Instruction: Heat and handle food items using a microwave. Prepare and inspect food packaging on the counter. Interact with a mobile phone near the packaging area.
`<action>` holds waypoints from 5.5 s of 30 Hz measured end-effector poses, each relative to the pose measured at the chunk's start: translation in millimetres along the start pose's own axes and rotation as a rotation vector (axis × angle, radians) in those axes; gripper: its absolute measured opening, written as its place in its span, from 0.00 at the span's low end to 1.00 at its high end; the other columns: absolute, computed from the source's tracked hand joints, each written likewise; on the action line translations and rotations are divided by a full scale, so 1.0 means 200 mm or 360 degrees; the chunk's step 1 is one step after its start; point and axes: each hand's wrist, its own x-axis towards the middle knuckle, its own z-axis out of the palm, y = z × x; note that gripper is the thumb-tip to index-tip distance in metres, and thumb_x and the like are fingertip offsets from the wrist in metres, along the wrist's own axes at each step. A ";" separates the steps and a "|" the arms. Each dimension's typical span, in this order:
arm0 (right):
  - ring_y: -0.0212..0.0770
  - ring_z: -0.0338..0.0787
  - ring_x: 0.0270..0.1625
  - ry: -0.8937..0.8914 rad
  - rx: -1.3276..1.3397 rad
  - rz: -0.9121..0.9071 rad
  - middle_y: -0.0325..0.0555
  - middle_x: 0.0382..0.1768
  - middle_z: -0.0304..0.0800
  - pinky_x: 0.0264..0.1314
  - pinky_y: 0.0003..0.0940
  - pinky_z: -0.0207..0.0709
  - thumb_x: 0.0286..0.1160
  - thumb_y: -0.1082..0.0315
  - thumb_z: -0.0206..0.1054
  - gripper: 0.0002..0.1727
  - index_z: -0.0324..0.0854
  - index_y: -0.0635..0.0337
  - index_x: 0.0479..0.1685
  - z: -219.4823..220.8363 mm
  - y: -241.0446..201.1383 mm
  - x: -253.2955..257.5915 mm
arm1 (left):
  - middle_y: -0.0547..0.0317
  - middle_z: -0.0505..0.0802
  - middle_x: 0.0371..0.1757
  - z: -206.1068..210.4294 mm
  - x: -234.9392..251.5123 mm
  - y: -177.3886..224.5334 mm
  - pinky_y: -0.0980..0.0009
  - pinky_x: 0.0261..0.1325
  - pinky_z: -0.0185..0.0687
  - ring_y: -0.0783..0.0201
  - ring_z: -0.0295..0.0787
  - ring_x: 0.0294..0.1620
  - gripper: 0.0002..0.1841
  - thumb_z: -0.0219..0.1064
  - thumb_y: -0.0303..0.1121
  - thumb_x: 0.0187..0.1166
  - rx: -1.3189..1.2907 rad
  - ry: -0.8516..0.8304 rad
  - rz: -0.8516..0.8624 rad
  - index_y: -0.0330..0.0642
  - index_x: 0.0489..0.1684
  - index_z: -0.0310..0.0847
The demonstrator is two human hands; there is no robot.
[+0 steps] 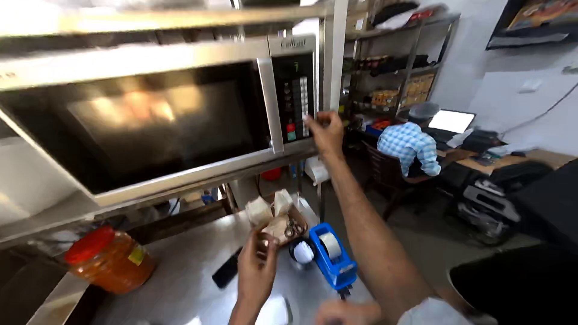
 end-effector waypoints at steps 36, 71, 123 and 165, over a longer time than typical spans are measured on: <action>0.35 0.87 0.38 -0.0479 -0.0734 0.1962 0.46 0.39 0.94 0.41 0.32 0.80 0.79 0.69 0.71 0.07 0.89 0.65 0.37 -1.20 0.74 -1.69 | 0.44 0.85 0.75 1.24 -0.69 -0.76 0.58 0.51 0.86 0.55 0.91 0.58 0.32 0.30 0.45 0.91 -0.1490 -0.0884 -0.1523 0.36 0.81 0.70; 0.36 0.80 0.20 -0.0121 -0.0785 0.1467 0.44 0.24 0.86 0.20 0.27 0.77 0.78 0.61 0.69 0.11 0.90 0.59 0.36 -1.85 -0.25 -2.20 | 0.63 0.85 0.46 1.18 -1.00 0.20 0.66 0.54 0.76 0.67 0.78 0.48 0.12 0.66 0.39 0.85 -0.1158 -0.1044 -0.0505 0.48 0.52 0.95; 0.41 0.89 0.52 -0.0407 -0.0901 0.1200 0.41 0.64 0.83 0.50 0.37 0.90 0.80 0.55 0.66 0.12 0.91 0.49 0.35 -1.69 -0.22 -2.10 | 0.62 0.86 0.71 0.88 -0.97 0.25 0.58 0.73 0.74 0.61 0.76 0.72 0.15 0.63 0.45 0.88 -0.1109 -0.0613 -0.0818 0.52 0.53 0.95; 0.45 0.93 0.40 -0.0321 -0.0333 0.1894 0.53 0.39 0.91 0.47 0.44 0.91 0.86 0.68 0.61 0.09 0.83 0.66 0.46 -1.76 0.15 -2.13 | 0.51 0.96 0.51 0.82 -1.25 0.15 0.60 0.53 0.91 0.57 0.94 0.48 0.19 0.62 0.46 0.88 -0.1147 -0.0648 -0.1942 0.44 0.64 0.89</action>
